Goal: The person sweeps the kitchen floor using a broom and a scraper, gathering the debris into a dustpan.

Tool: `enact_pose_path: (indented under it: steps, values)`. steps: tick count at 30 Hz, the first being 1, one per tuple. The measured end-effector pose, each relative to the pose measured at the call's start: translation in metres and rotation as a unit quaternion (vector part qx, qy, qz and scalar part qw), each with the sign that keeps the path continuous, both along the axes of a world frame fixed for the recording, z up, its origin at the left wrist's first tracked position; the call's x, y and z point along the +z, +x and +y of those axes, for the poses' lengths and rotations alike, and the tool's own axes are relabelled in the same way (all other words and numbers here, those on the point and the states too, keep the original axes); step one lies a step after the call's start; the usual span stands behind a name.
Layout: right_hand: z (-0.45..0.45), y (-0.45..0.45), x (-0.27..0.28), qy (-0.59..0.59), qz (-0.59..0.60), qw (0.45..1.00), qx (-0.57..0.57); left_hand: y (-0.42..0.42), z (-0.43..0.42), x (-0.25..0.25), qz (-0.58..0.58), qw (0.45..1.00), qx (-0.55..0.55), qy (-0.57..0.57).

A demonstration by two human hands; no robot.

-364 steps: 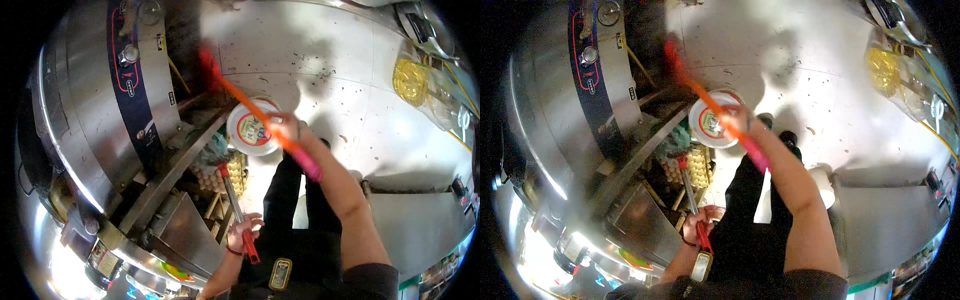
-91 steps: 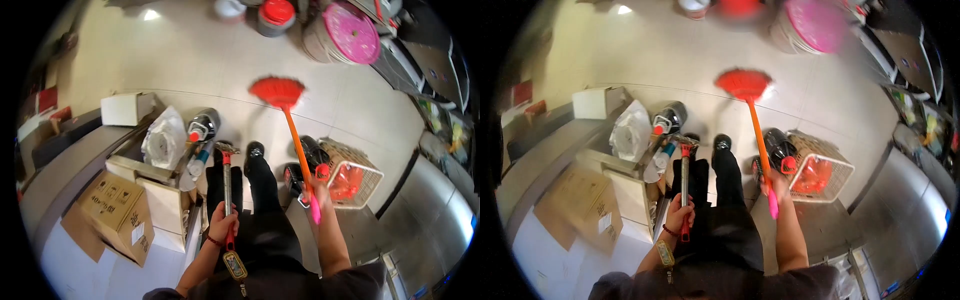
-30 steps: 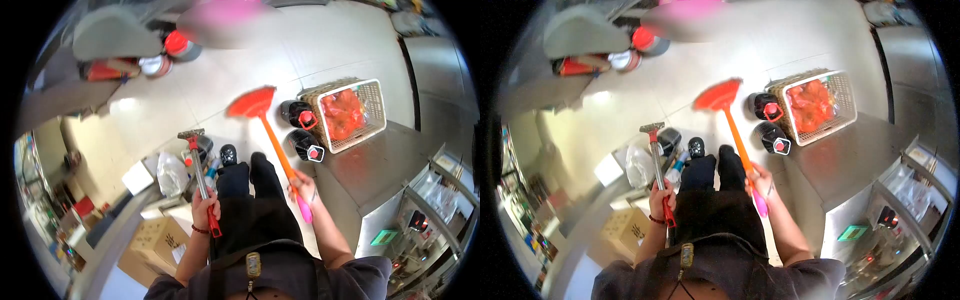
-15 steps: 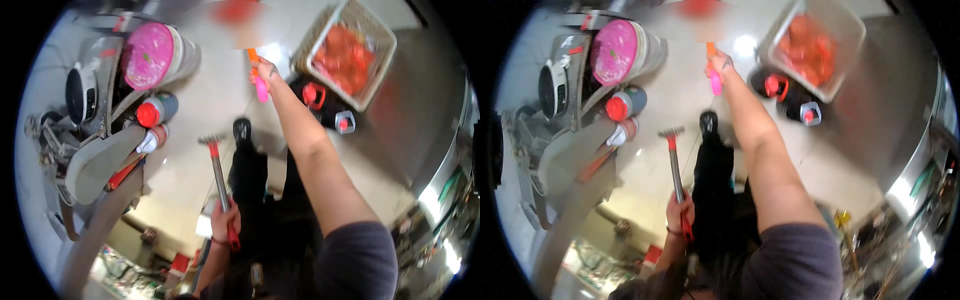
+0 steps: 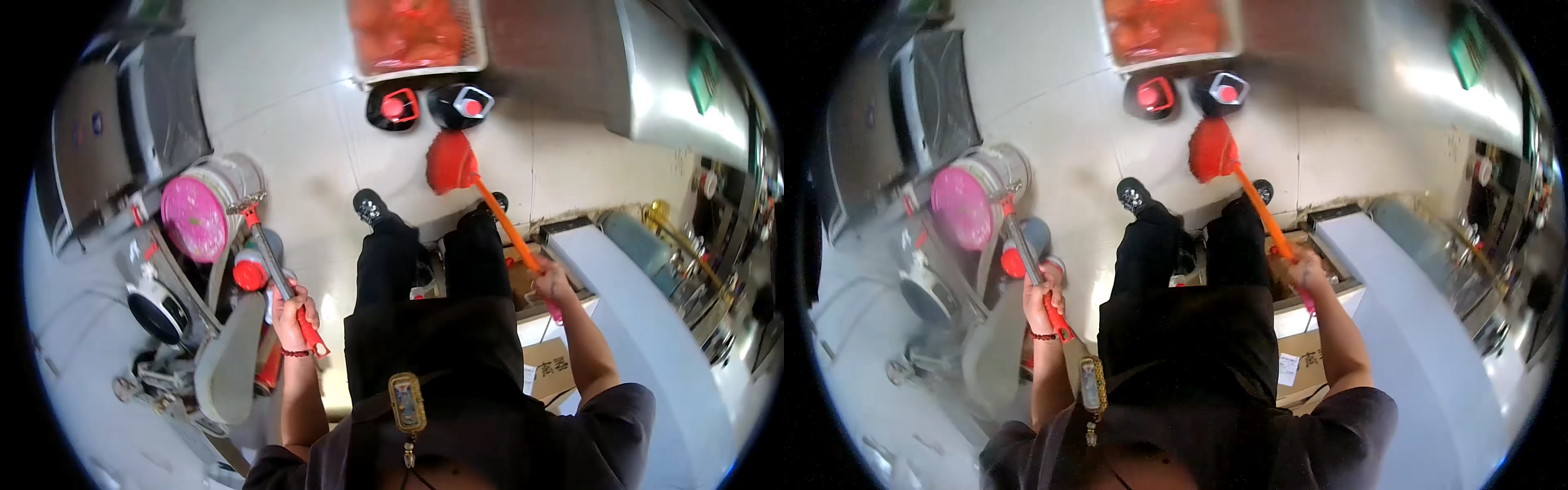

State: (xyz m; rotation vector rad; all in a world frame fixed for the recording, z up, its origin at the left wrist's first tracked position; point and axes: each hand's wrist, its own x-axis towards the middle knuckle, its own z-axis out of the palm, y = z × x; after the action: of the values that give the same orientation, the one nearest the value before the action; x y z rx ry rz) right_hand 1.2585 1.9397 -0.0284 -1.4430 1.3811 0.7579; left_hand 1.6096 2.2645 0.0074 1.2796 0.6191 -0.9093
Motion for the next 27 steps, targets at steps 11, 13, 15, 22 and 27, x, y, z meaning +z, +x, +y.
enact_pose_path:
  steps: [11, 13, 15, 22, 27]
  values:
    - [-0.044, -0.085, -0.062, 0.146, -0.033, 0.984, -0.1, -0.12, -0.178, 0.048, 0.073, 0.984, -0.149, -0.059]
    - [-0.111, -0.152, -0.089, 0.132, -0.033, 0.973, -0.186, -0.144, -0.181, 0.061, 0.11, 0.97, -0.196, -0.091]
    - [-0.165, -0.215, -0.08, 0.064, -0.128, 0.911, -0.387, -0.173, -0.19, 0.081, 0.107, 0.958, -0.265, -0.011]
    - [-0.158, -0.214, 0.003, -0.235, -0.175, 0.956, -0.011, -0.229, -0.209, 0.08, 0.257, 0.907, -0.33, 0.044]
    - [-0.241, -0.197, -0.093, 0.068, -0.226, 0.948, -0.213, -0.269, -0.281, 0.089, 0.209, 0.902, -0.374, 0.056]
